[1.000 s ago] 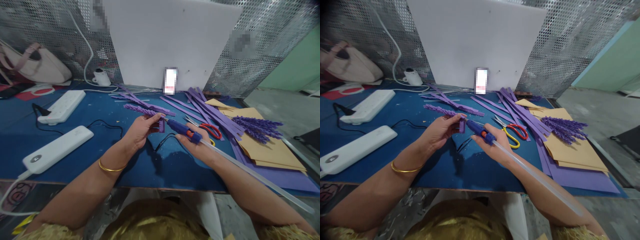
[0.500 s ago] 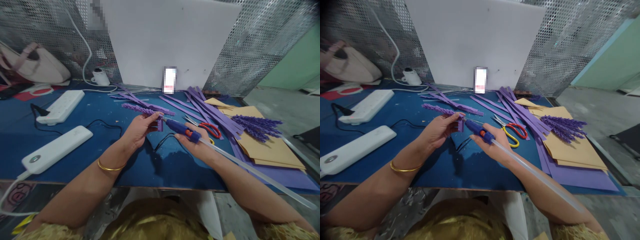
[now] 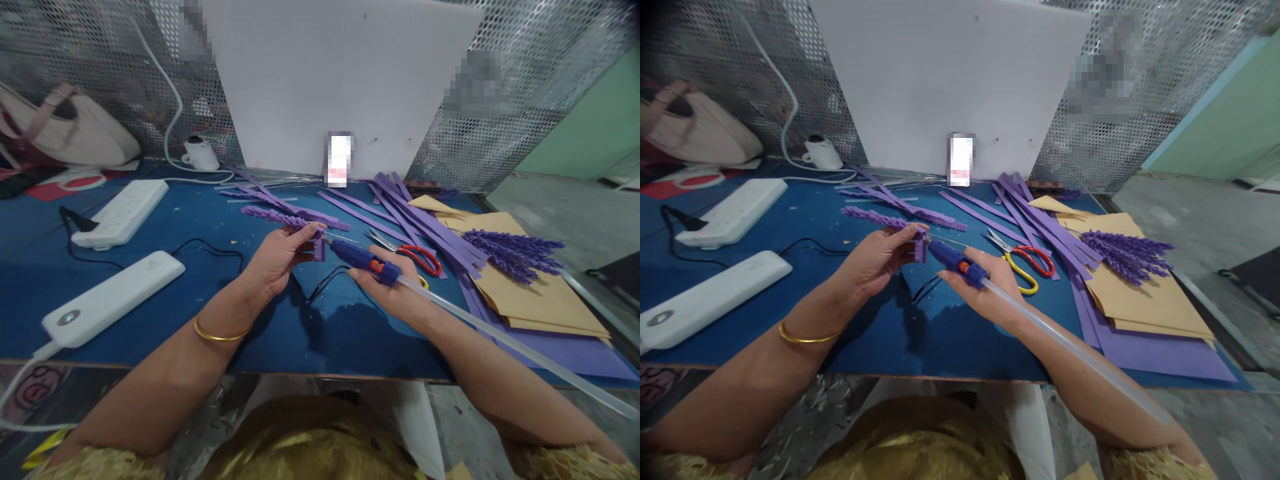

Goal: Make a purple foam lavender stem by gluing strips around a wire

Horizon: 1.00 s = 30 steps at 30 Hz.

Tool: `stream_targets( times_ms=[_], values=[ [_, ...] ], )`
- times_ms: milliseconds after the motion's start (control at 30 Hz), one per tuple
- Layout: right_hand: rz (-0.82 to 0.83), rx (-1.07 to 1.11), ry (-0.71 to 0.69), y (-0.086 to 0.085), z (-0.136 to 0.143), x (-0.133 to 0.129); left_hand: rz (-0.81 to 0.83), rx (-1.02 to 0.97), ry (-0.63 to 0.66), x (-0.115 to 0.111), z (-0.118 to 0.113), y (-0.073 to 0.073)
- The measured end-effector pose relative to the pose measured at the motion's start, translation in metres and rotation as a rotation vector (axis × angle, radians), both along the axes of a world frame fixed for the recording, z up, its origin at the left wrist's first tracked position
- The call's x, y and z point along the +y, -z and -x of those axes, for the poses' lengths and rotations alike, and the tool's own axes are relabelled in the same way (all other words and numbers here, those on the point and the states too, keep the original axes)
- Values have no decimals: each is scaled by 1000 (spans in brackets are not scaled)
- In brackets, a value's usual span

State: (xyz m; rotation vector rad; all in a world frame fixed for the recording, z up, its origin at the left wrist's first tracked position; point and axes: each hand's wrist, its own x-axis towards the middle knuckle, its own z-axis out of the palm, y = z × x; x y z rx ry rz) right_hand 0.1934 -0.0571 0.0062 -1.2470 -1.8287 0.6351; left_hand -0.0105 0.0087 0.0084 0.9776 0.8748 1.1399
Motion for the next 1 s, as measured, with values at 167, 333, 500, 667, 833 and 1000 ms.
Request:
stream_targets(
  times_ms=[167, 333, 500, 667, 833, 1000],
  values=[
    [13, 1, -17, -1, 0, -1, 1, -2, 2, 0, 0, -1],
    [19, -3, -18, -2, 0, -2, 7, -2, -3, -1, 1, -2],
    [51, 1, -21, -3, 0, -2, 2, 1, -8, 0, 0, -2],
    [34, -43, 5, -3, 1, -1, 3, -5, -13, 2, 1, -1],
    [31, -49, -12, -3, 1, -2, 7, -7, -21, 1, 2, -2],
    [27, -50, -10, -3, 0, -2, 23, -10, -33, 1, 2, -3]
  ],
)
